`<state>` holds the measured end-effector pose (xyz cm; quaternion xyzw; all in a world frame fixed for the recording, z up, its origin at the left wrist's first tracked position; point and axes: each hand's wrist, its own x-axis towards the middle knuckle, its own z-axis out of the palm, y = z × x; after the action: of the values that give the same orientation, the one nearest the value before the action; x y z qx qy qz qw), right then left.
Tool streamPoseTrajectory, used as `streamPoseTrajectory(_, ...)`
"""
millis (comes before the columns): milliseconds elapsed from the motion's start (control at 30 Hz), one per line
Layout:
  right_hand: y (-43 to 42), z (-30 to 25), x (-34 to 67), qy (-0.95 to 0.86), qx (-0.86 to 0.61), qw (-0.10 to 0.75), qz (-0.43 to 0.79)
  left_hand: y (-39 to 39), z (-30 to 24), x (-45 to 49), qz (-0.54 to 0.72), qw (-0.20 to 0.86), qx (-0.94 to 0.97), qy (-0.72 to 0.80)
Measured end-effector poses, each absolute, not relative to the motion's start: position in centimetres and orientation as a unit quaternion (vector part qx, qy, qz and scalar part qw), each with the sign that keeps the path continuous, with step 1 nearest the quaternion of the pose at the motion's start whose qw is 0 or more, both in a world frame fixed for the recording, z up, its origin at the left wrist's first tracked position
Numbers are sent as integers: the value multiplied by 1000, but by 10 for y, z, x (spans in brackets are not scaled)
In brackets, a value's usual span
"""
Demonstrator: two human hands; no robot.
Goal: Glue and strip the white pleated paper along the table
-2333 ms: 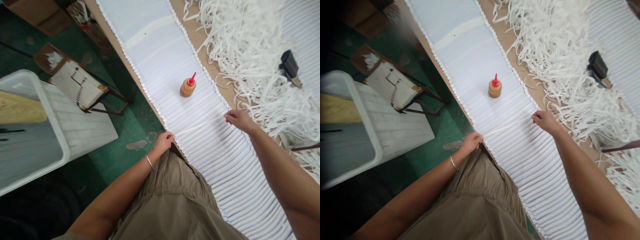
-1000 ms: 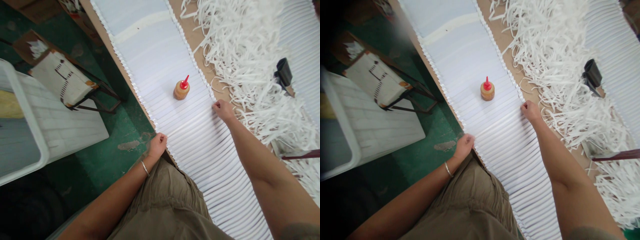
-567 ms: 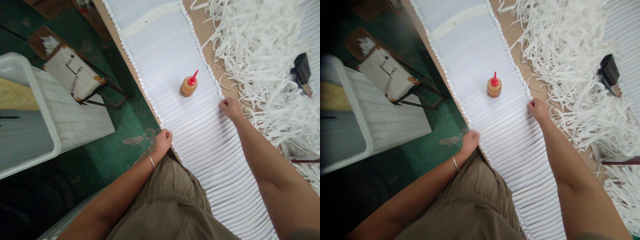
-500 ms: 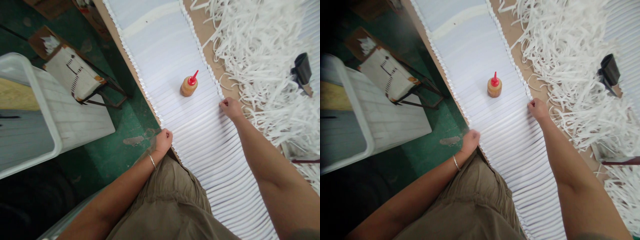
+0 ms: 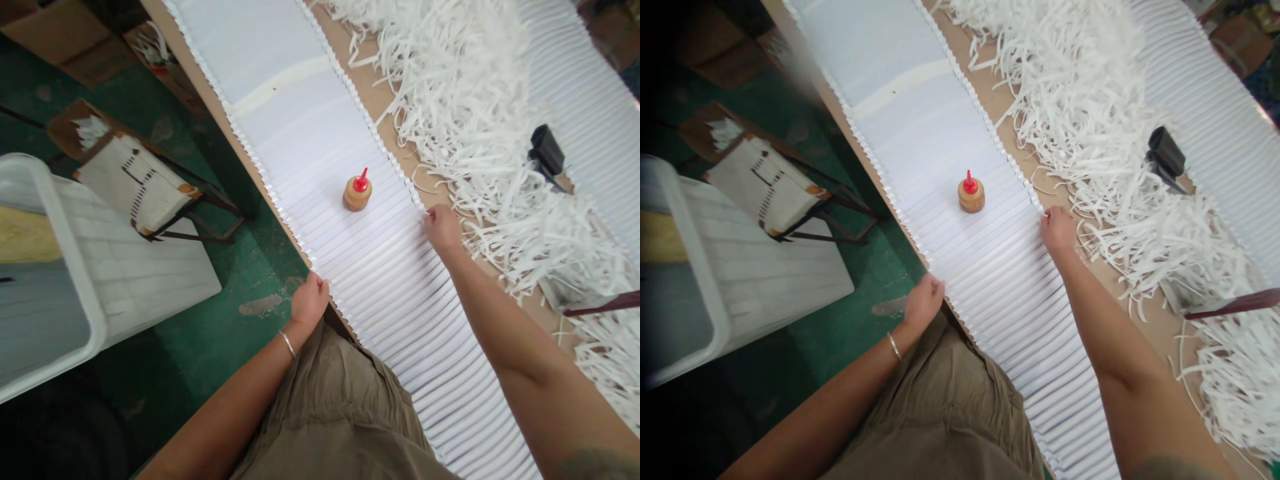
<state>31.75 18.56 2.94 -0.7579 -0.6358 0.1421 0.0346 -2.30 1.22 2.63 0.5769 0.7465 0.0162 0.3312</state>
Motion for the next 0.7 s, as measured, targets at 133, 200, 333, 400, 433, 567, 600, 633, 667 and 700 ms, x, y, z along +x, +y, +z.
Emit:
streamPoseTrajectory(133, 117, 24, 277, -740, -654, 47, 148, 1, 30, -13, 67, 250, 784, 564)
streamPoseTrajectory(200, 88, 14, 258, -751, -636, 45, 173, -2, 22, -5, 51, 229, 839, 490)
streamPoseTrajectory(333, 68, -2, 239, -740, -643, 68, 187, -9, -1, 0, 24, 177, 868, 463)
streamPoseTrajectory(400, 73, 0, 237, -738, -643, 70, 194, -10, -11, -3, 52, 138, 875, 461)
streamPoseTrajectory(433, 77, 4, 237, -735, -644, 70, 201, -10, -15, -5, 74, 119, 879, 456)
streamPoseTrajectory(567, 77, 30, 239, -711, -661, 125, 207, 2, -21, -10, 201, 115, 873, 429)
streamPoseTrajectory(600, 68, 36, 239, -703, -667, 161, 189, 5, -19, -11, 221, 141, 865, 427)
streamPoseTrajectory(633, 54, 41, 239, -693, -674, 195, 167, 7, -17, -14, 230, 167, 860, 424)
streamPoseTrajectory(667, 35, 44, 239, -680, -682, 226, 145, 9, -15, -17, 234, 183, 860, 415)
streamPoseTrajectory(700, 11, 45, 238, -664, -693, 249, 128, 10, -16, -22, 225, 186, 864, 409)
